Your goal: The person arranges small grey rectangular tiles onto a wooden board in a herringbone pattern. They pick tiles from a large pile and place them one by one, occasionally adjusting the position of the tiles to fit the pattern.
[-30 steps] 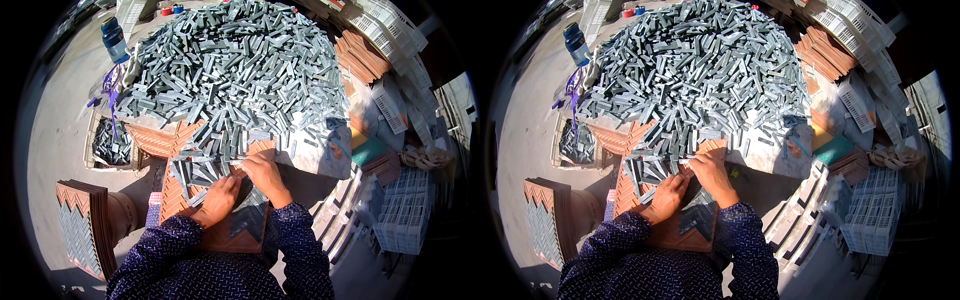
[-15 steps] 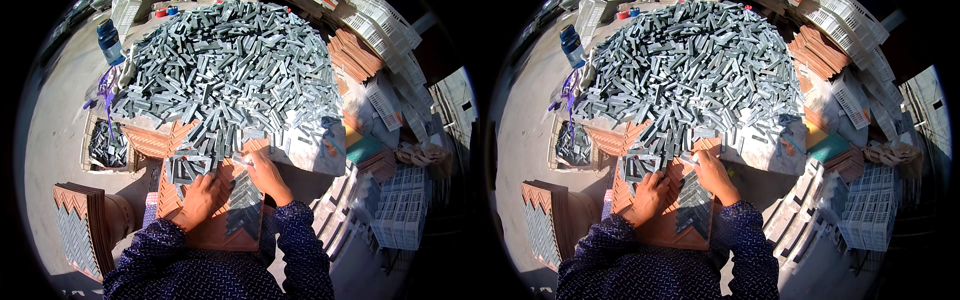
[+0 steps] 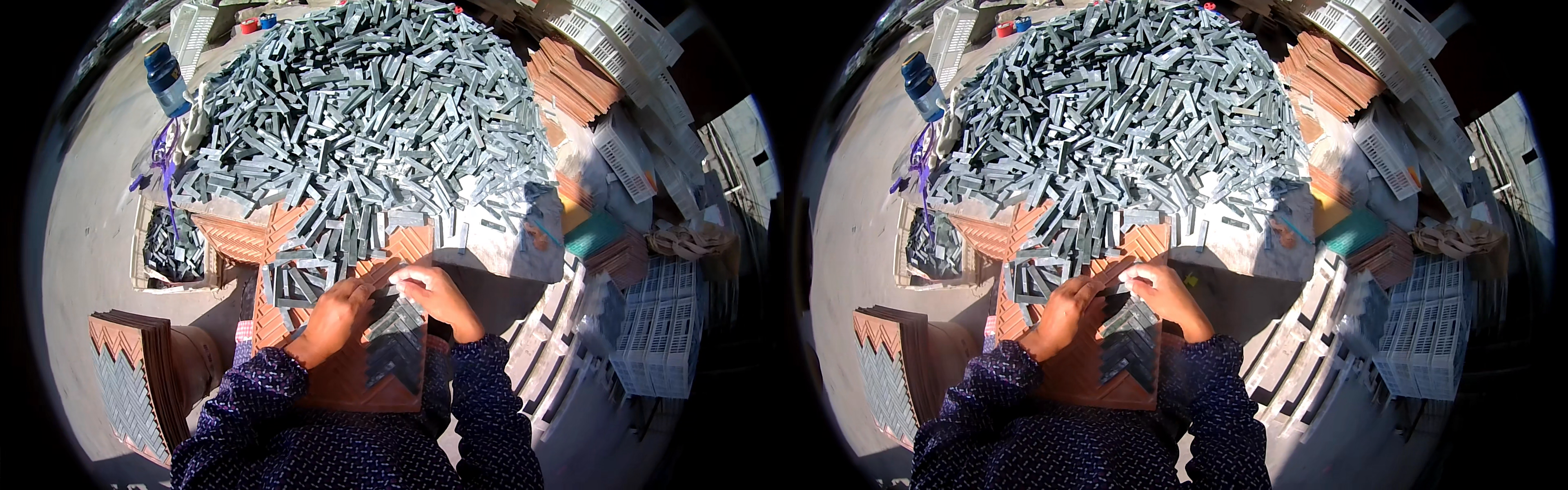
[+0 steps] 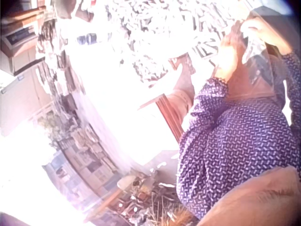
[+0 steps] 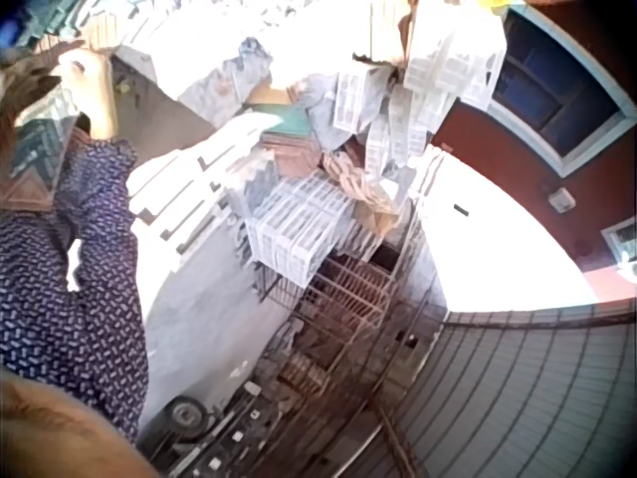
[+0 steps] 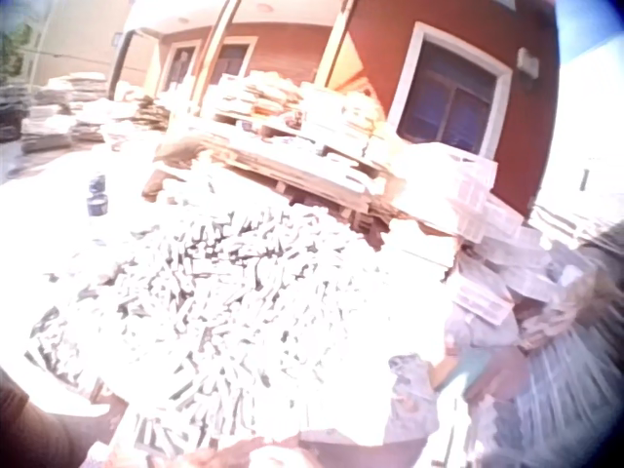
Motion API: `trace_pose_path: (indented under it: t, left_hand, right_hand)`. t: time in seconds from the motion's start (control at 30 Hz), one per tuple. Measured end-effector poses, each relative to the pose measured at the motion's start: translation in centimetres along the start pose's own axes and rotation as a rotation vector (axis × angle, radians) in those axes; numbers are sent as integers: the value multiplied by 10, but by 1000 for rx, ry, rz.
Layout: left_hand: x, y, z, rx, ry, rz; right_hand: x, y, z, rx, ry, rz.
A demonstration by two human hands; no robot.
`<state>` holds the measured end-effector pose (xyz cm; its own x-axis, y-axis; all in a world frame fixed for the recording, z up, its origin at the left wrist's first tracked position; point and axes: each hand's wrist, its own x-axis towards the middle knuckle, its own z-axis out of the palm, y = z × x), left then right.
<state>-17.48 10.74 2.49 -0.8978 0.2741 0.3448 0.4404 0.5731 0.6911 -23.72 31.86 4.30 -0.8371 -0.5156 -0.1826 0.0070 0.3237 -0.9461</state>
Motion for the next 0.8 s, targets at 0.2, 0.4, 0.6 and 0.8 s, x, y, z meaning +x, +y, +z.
trace_pose_path:
  t: [0.2, 0.4, 0.6, 0.8]
  left_hand:
    - [-4, -2, 16, 122, 92, -121]
    - [9, 1, 29, 113, 40, -106]
    - [29, 7, 29, 118, -23, -102]
    - [16, 6, 29, 213, -41, -67]
  right_hand:
    - [-42, 10, -6, 137, 342, 0]
    - [-98, 32, 12, 187, 464, 171]
    - [-117, 40, 20, 276, 507, 211]
    - [-110, 32, 20, 182, 542, 129]
